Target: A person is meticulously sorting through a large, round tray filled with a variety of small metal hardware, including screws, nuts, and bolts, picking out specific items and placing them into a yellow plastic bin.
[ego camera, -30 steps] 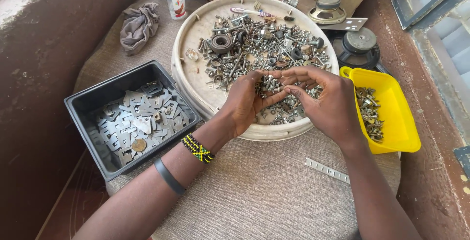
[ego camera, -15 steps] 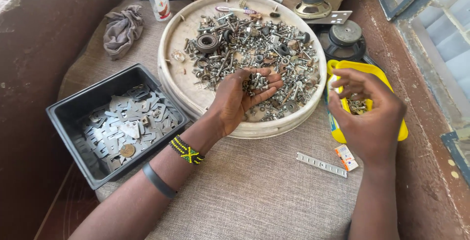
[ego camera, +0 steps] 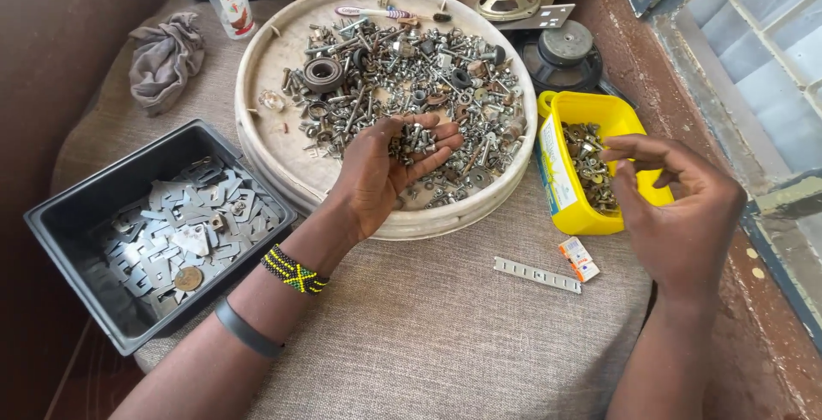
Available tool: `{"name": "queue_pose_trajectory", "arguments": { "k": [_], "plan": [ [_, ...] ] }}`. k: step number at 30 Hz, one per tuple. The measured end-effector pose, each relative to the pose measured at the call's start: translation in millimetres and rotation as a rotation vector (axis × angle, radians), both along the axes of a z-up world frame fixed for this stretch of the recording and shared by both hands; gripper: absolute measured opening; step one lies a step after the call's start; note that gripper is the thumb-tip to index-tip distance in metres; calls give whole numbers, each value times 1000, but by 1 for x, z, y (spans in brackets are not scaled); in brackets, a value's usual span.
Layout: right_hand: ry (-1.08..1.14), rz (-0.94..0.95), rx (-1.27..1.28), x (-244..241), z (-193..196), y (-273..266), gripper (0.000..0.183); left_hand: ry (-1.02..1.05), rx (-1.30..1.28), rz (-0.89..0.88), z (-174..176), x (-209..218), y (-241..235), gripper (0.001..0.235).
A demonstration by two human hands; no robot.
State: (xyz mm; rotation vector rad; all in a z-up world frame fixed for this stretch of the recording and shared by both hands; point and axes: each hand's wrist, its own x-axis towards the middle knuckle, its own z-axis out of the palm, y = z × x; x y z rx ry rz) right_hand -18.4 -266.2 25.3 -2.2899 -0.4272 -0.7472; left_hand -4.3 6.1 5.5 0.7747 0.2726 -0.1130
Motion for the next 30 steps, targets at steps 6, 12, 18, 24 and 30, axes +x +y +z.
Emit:
{"name": "queue_pose_trajectory", "arguments": {
  "k": [6,12,18,24,30],
  "plan": [
    [-94,325,-178,4,17,64,17,63,87,-71,-4,1,4,34],
    [-90,447,-472,36,6,99,30,-14,-47,34,-18,9,1,27],
    [1,415,-500,47,2,111,25,-34,9,7,-30,16,2,32],
    [46,391,-537,47,3,107,23,-19,-20,-15,-23,13,3,32],
    [-13,325,-341,26,22,80,9,-9,-72,-39,-12,7,2,35]
  ]
}}
